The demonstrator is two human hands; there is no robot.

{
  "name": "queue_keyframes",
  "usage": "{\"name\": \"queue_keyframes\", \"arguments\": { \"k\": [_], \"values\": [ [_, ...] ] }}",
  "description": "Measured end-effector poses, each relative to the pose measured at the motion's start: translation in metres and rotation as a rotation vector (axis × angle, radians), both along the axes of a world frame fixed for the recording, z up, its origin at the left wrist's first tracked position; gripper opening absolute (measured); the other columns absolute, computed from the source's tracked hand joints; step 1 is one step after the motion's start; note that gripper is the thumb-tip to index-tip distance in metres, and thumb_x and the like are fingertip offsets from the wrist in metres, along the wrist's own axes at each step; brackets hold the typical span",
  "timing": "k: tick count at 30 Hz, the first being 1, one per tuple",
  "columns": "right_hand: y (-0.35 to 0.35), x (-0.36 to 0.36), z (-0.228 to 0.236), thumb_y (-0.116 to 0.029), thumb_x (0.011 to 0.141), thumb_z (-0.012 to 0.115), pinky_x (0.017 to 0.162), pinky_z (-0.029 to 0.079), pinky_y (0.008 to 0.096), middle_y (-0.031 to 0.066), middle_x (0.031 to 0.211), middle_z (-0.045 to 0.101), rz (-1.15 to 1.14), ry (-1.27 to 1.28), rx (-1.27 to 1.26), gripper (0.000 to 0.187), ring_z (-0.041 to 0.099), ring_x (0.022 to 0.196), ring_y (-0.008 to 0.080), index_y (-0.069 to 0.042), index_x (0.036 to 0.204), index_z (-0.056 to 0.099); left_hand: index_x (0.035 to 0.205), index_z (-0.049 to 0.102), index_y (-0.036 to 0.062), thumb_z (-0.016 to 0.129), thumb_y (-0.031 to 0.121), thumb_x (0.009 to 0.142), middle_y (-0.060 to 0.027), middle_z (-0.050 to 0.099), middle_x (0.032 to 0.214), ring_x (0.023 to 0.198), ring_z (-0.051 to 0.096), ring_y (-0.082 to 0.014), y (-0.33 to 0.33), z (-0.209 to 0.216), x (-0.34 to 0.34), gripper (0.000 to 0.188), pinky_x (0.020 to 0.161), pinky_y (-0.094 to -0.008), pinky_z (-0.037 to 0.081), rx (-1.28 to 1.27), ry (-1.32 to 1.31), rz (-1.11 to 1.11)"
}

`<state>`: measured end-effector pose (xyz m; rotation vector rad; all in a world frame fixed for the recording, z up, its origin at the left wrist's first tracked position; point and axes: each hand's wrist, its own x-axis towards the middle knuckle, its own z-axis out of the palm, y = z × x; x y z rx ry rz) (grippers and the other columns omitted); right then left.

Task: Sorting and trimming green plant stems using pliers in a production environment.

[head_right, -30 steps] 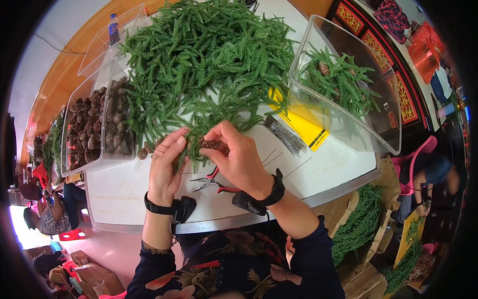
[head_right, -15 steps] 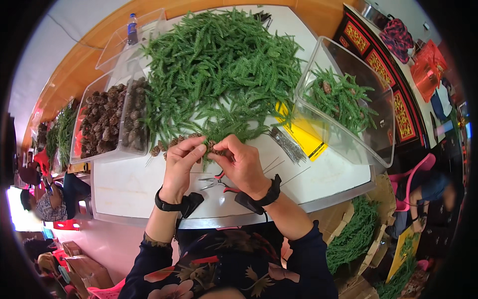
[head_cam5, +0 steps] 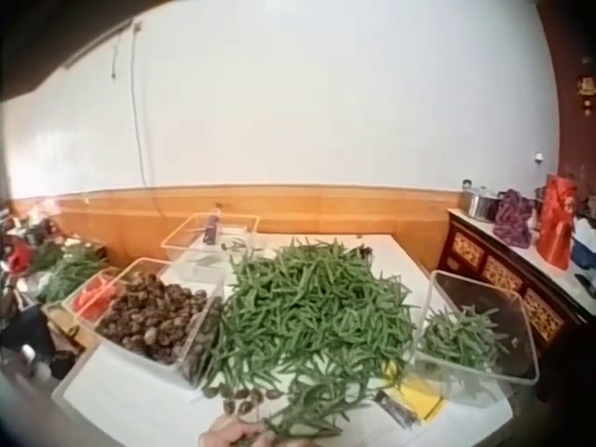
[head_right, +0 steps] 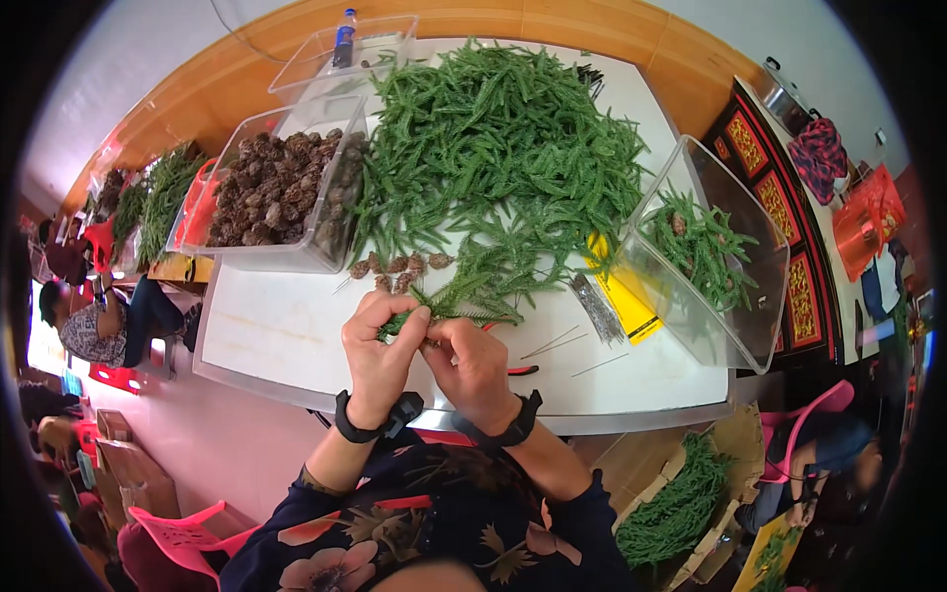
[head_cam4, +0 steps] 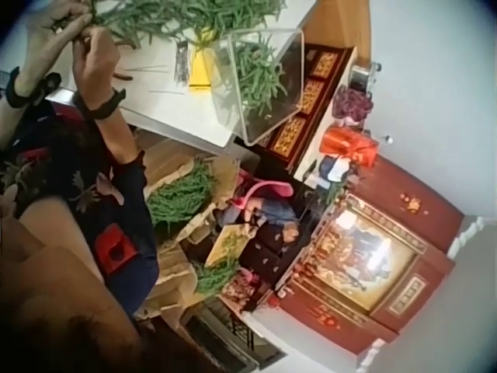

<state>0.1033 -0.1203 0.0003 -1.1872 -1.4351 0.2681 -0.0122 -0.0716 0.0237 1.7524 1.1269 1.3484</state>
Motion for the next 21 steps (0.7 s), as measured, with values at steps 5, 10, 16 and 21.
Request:
{"name": "queue_keyframes", "arguments": {
  "k": [5,10,16,21],
  "values": [
    [-0.002,-0.016,-0.013,0.0,0.08,0.071,0.049,0.044,0.0322,0.0073,0.067,0.059,-0.04,0.034,-0.077,0.017,0.057,0.054,0.0224,-0.005,0.081,0.055,0.084,0.069,-0.0009,0.073,0.004,0.077,-0.01,0.06,0.072,0.07,0.057,-0.0233,-0.006,-0.011,-0.009,0.009,0.067,-0.0326,0.045,-0.001,-0.057,0.013],
    [-0.009,-0.029,-0.017,0.0,0.081,0.07,0.048,0.042,0.0328,0.0064,0.063,0.055,-0.054,-0.003,-0.073,0.02,0.055,0.052,0.0219,-0.005,0.077,0.051,0.086,0.068,-0.0016,0.071,0.004,0.08,-0.0102,0.061,0.075,0.067,0.058,-0.021,-0.014,-0.015,-0.018,0.009,0.063,-0.0302,0.046,-0.105,-0.072,-0.011],
    [-0.016,-0.033,-0.016,-0.001,0.08,0.071,0.05,0.042,0.0303,0.0055,0.065,0.055,0.033,-0.052,-0.149,0.019,0.054,0.054,0.0196,-0.004,0.081,0.053,0.088,0.067,-0.0023,0.069,0.002,0.082,-0.0094,0.06,0.076,0.067,0.058,-0.0179,-0.021,-0.022,-0.031,0.008,0.061,-0.029,0.045,-0.101,-0.084,-0.015],
    [-0.017,-0.036,-0.011,-0.004,0.08,0.074,0.052,0.042,0.0275,0.0038,0.068,0.055,0.181,0.017,-0.244,0.02,0.053,0.055,0.0156,-0.004,0.089,0.055,0.087,0.065,-0.0032,0.068,0.001,0.083,-0.0082,0.059,0.075,0.066,0.057,-0.0163,-0.018,-0.031,-0.045,0.006,0.06,-0.029,0.045,-0.221,-0.174,-0.033]
  ]
}}
